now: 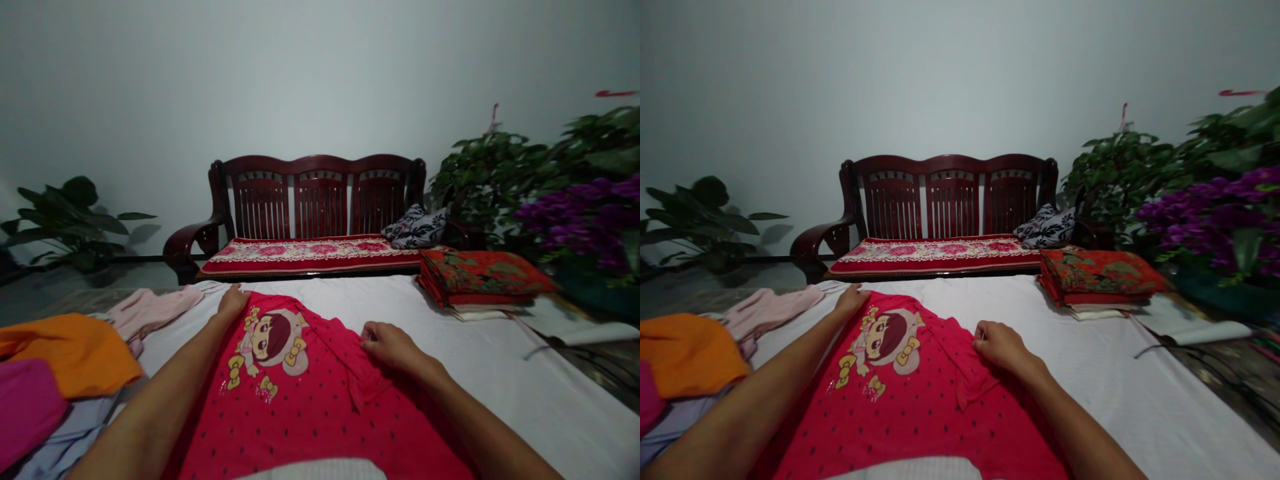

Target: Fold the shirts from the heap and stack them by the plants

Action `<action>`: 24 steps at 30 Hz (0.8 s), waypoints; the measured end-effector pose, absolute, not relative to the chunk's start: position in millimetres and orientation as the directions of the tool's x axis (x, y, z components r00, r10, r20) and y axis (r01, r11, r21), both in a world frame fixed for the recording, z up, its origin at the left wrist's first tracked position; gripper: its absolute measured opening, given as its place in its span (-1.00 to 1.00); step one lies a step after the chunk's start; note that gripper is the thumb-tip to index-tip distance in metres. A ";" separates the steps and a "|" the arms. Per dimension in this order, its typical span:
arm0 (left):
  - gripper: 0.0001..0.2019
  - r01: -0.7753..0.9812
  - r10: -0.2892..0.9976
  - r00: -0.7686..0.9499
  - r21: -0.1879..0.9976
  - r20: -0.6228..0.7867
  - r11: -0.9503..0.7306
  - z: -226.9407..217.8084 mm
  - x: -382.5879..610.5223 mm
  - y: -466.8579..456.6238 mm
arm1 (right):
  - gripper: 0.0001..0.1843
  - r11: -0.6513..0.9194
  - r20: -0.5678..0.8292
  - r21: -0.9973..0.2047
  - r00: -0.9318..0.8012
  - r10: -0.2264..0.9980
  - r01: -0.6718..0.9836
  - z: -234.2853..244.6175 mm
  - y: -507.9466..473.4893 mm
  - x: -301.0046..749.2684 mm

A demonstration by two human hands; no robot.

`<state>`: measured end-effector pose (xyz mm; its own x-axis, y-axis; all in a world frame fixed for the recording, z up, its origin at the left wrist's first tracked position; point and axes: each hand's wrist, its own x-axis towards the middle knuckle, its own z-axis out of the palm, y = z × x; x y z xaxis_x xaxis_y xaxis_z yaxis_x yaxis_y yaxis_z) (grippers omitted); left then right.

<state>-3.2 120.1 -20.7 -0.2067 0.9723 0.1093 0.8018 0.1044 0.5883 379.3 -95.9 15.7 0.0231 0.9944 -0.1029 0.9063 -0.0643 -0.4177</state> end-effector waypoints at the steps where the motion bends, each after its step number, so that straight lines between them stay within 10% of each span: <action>1: -0.58 0.801 0.974 -0.204 0.589 0.101 0.106 -21.3 -2.2 120.9 | -0.90 -0.039 -0.069 -0.458 0.008 0.998 0.888 15.6 -95.6 382.5; 6: -0.87 0.807 0.986 -0.157 0.582 0.049 0.100 -24.4 1.5 121.0 | -0.91 0.000 -0.015 -0.715 -0.016 1.000 0.699 18.9 -86.3 404.6; 13: -0.76 0.799 0.954 -0.243 0.593 0.178 0.093 -20.5 3.6 116.5 | -0.91 -0.158 -0.138 -0.851 0.077 0.987 0.501 25.4 -62.9 421.2; 20: -0.74 0.774 0.919 -0.305 0.627 0.250 0.087 -15.6 -1.1 111.9 | -0.88 -0.077 0.285 -0.334 0.179 0.942 0.940 53.9 -2.5 447.0; 24: -0.77 0.770 0.909 -0.335 0.627 0.247 0.113 -16.8 2.2 116.9 | -0.77 -0.140 0.333 -0.265 0.226 0.915 0.954 51.0 34.9 444.6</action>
<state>2.2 116.9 -16.8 -0.3345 0.9094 0.2470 0.7704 0.1129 0.6275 444.6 34.9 51.0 0.2264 0.9154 0.3329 0.9542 -0.1397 -0.2646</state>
